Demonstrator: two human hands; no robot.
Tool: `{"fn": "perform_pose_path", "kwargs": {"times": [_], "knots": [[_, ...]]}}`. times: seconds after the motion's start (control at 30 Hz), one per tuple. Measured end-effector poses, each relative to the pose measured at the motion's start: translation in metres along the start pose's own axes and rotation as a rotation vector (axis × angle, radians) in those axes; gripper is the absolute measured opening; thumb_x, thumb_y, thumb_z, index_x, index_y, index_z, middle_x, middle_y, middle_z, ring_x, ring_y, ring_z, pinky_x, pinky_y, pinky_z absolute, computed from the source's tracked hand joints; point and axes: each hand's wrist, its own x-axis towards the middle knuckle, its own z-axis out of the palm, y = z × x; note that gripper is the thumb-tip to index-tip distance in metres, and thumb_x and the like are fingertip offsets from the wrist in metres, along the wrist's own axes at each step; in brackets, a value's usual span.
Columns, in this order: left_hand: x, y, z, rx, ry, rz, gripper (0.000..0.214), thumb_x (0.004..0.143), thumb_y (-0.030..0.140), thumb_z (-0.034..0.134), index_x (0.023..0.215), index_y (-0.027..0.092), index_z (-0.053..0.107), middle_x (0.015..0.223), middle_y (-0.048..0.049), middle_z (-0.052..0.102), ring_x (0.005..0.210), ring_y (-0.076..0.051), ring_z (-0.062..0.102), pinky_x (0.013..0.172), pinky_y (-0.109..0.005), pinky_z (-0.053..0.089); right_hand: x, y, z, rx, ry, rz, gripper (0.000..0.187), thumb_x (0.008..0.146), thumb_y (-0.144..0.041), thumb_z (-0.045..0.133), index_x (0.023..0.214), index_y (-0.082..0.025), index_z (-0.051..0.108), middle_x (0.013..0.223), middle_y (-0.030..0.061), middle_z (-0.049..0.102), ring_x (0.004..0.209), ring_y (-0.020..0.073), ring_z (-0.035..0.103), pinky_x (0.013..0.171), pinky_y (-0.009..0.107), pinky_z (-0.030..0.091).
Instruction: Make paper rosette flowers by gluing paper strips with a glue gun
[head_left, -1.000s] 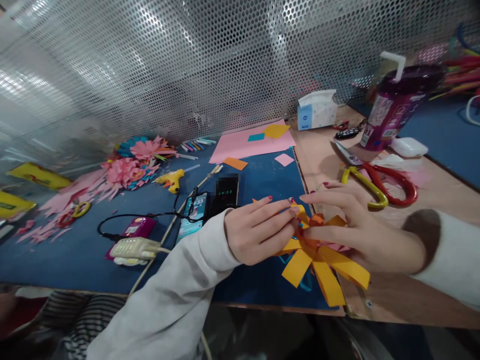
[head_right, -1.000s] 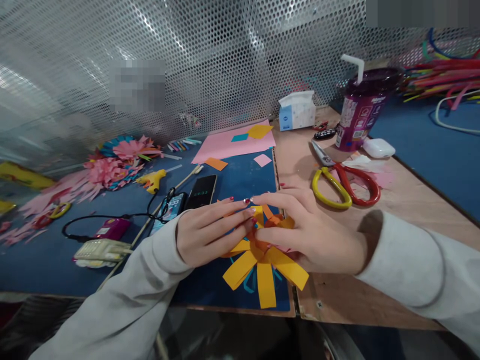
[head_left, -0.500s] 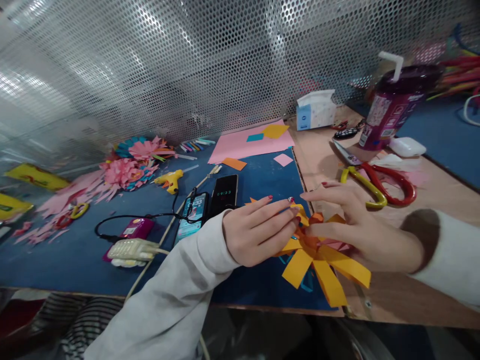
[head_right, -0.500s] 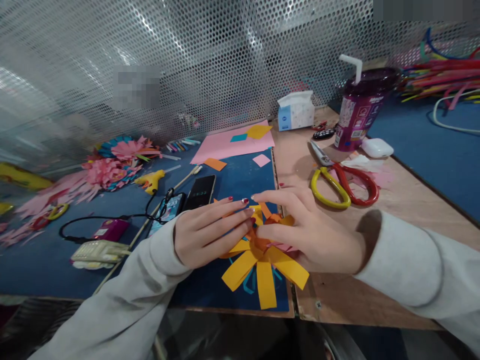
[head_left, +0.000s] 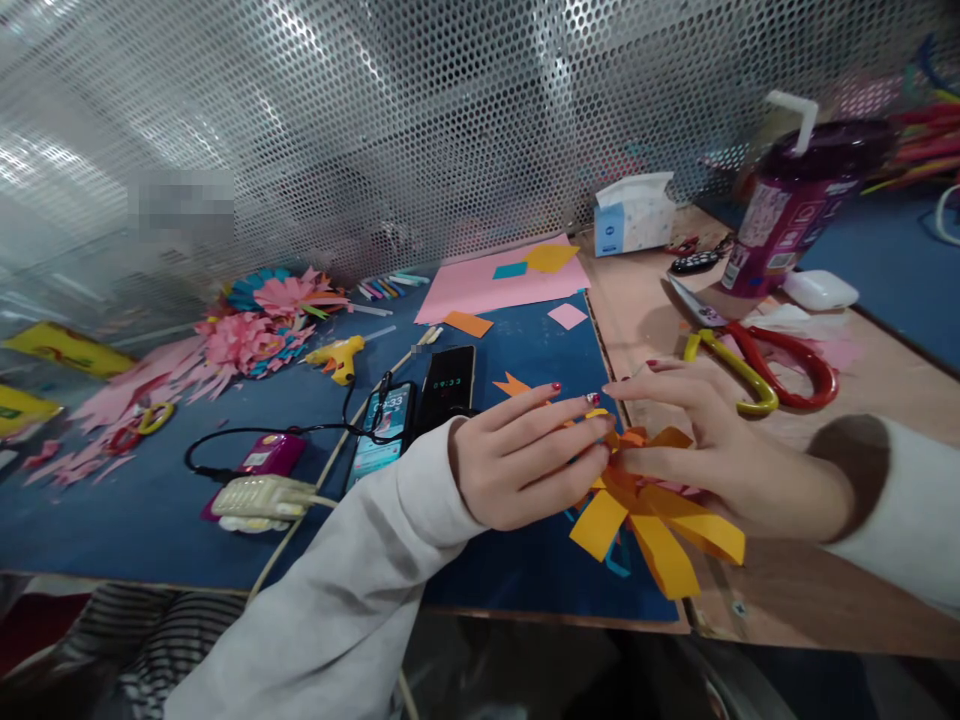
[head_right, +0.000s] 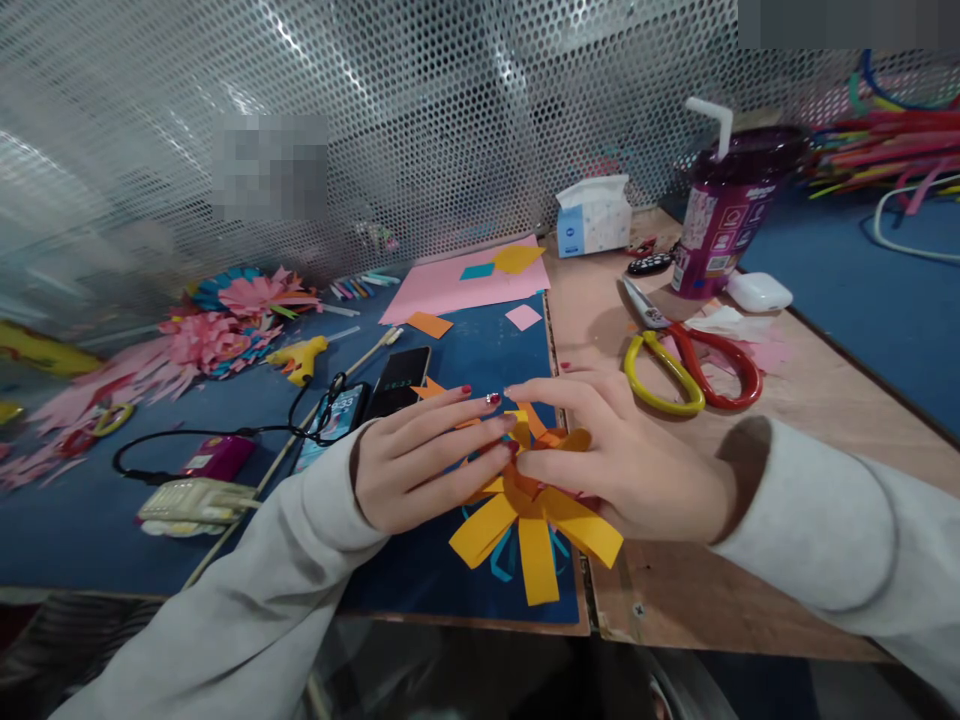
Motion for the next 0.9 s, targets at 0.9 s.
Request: {"fn": "perform_pose_path", "kwargs": {"times": [0.9], "knots": [[0.010,0.001,-0.003,-0.036,0.020,-0.024,0.017,0.088,0.015,0.047,0.086,0.013,0.064,0.093,-0.0032,0.073,0.098,-0.016,0.065,0.091,-0.031,0.053,0.000,-0.001,-0.002,-0.018,-0.010,-0.019,0.025,0.080,-0.012,0.052,0.101,-0.024,0.059,0.133,0.0109,0.042,0.118,0.0305,0.043,0.094,0.053,0.037]]}}
